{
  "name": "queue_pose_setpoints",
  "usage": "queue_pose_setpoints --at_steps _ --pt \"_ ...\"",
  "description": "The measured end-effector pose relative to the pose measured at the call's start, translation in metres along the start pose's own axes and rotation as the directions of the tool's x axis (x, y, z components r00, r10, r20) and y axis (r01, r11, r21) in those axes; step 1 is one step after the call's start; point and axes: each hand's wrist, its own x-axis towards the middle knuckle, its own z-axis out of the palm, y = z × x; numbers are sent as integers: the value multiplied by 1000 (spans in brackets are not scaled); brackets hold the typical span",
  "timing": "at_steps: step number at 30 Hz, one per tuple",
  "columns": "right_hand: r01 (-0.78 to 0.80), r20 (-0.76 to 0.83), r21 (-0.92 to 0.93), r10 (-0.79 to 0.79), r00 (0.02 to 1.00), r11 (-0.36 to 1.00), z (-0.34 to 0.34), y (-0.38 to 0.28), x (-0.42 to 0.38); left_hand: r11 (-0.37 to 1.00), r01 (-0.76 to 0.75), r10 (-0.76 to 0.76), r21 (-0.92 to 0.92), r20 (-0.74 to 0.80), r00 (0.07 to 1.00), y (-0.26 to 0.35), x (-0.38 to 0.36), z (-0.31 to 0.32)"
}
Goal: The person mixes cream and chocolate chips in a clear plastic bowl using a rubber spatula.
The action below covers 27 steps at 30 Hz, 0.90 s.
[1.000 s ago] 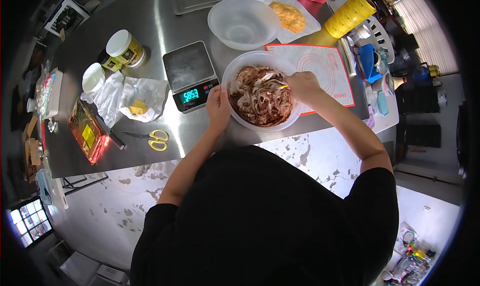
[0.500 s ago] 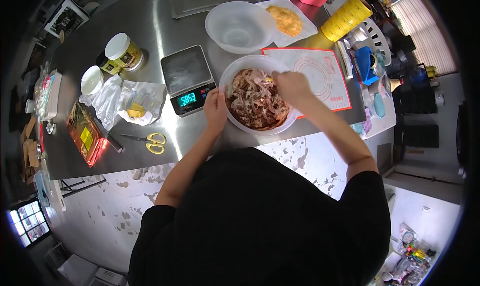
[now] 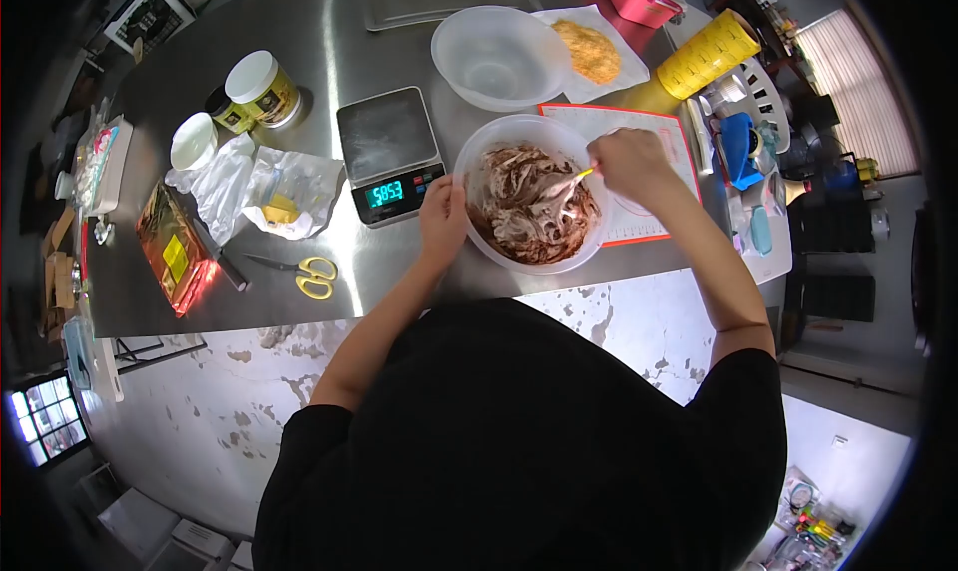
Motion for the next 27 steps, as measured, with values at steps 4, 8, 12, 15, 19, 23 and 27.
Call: queue_pose_setpoints --at_steps 4,8,12,15,19,23,27 --pt "-106 -110 -18 103 989 994 6 5 12 999 43 -42 -14 21 999 6 -1 -1" --pt "-223 -90 105 232 968 969 34 -15 26 998 56 -56 -9 22 998 8 1 -1" --pt "-129 7 183 130 991 975 52 -46 24 999 -24 25 27 -15 1000 2 0 1" --pt "23 31 276 -32 999 961 52 -54 12 1000 -3 3 0 -18 1000 7 0 1" --pt "149 81 238 -173 982 960 17 -41 -5 1000 14 -14 8 -21 1000 5 0 1" --pt "196 65 188 -212 975 962 3 -23 -14 1000 2 -2 21 -31 1000 2 -1 1" --pt "189 11 46 -189 982 981 40 -6 14 999 -6 6 48 1 1000 11 1 -1"
